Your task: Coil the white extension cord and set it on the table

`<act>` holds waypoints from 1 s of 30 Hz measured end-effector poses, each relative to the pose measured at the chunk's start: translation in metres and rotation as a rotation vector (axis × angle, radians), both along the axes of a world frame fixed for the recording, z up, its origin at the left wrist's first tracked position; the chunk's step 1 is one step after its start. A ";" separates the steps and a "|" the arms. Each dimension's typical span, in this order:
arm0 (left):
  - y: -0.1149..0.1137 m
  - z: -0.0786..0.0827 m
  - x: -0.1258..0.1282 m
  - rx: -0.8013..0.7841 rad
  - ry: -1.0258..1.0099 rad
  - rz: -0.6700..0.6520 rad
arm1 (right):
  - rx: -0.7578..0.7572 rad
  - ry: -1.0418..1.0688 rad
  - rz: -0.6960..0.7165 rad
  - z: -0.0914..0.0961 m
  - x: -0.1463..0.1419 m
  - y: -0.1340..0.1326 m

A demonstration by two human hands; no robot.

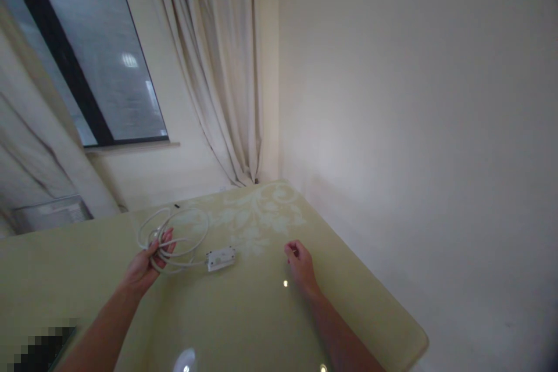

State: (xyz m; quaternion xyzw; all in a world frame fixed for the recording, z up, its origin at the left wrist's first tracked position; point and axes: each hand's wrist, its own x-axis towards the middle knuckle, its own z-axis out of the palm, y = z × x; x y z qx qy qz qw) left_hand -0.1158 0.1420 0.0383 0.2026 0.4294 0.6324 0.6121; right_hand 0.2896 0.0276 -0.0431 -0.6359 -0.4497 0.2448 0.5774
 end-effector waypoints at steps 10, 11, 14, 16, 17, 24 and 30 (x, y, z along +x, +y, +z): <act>-0.018 -0.021 -0.022 -0.381 0.960 0.317 | -0.021 -0.045 0.011 0.003 0.000 -0.003; -0.022 -0.020 -0.022 -0.400 1.026 0.364 | -0.017 -0.049 0.010 0.003 0.000 -0.004; -0.038 -0.024 -0.010 -0.355 1.181 0.463 | -0.003 -0.053 -0.001 0.005 0.001 -0.006; -0.056 -0.031 0.010 -0.225 1.266 0.455 | 0.015 -0.057 -0.001 0.010 -0.002 -0.010; -0.066 -0.035 0.023 -0.131 1.311 0.434 | 0.026 -0.064 0.006 0.013 -0.006 -0.012; -0.150 -0.069 0.134 0.526 1.112 -0.272 | 0.096 -0.284 0.605 0.052 -0.080 -0.038; -0.174 -0.107 0.144 0.546 1.040 -0.435 | 0.053 -0.139 0.942 0.040 -0.129 -0.051</act>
